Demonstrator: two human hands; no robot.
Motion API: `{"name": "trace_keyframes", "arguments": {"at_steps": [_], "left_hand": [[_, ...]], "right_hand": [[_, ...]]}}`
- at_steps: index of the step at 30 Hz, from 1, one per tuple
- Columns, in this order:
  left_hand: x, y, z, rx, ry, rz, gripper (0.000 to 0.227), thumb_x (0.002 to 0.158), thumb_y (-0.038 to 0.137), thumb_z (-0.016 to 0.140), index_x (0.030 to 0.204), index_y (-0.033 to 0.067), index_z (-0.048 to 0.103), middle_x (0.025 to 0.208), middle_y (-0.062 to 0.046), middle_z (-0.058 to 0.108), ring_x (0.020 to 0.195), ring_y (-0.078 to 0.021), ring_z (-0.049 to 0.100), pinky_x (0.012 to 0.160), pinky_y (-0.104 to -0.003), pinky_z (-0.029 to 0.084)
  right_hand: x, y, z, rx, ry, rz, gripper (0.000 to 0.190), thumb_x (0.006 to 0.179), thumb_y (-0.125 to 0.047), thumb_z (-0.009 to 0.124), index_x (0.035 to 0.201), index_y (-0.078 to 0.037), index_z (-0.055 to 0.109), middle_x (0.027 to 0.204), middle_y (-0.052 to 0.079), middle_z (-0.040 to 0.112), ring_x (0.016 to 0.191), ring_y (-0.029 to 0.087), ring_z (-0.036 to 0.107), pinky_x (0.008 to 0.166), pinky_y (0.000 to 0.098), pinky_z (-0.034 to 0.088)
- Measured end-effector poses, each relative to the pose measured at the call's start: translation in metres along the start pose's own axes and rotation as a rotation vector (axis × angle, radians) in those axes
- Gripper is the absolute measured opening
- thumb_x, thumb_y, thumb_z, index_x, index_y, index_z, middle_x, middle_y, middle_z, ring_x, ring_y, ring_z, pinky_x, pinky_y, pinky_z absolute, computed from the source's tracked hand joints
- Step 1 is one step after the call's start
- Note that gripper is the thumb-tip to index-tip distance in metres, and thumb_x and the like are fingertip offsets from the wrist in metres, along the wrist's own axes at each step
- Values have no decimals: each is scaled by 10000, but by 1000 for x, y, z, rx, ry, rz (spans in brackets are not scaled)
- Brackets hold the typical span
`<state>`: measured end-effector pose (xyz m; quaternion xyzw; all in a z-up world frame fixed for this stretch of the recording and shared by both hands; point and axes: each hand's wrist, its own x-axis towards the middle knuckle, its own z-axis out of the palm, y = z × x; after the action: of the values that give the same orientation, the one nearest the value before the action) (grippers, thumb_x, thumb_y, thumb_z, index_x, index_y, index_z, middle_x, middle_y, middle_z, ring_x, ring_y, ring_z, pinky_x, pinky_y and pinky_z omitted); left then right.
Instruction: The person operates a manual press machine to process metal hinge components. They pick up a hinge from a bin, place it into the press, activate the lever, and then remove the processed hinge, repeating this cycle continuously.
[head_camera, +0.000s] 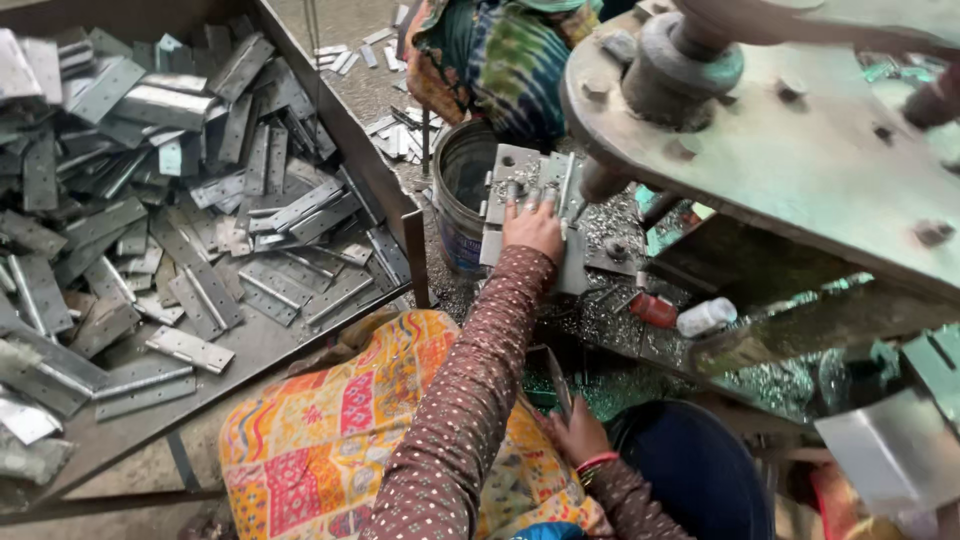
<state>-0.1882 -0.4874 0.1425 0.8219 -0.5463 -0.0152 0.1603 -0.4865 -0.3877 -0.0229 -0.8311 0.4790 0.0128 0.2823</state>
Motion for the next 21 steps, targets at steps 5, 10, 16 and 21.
{"name": "trace_keyframes", "arguments": {"at_steps": [5,10,16,21], "left_hand": [[-38,-5,-15,38,63,76,263,908,183,576,1099,118,746,1517,-105,518,1428,-220,460,1201,-525,279],[-157,16,-6,289,331,205,362,807,176,582,1148,109,682,1229,-76,636,1130,-243,610,1074,-490,450],[-117,-52,7,22,238,524,455,692,287,689,1117,125,681,1240,-76,698,1115,-255,705,1179,-726,409],[-83,-46,51,70,402,164,371,862,282,693,1159,61,686,1204,-135,672,1070,-297,678,1036,-616,463]], "right_hand": [[6,-6,-62,128,-151,74,512,865,-515,675,978,-23,592,772,209,710,735,378,740,683,497,553],[-4,-49,-95,13,-85,24,520,809,-522,776,1011,-79,594,847,172,698,826,393,694,716,499,529],[-21,-81,-101,201,-87,80,406,775,-294,767,1071,-53,628,859,190,697,830,408,691,714,512,543],[-23,-82,-124,209,-166,70,416,905,-374,698,1096,-14,614,884,201,718,787,377,718,701,488,566]]}}
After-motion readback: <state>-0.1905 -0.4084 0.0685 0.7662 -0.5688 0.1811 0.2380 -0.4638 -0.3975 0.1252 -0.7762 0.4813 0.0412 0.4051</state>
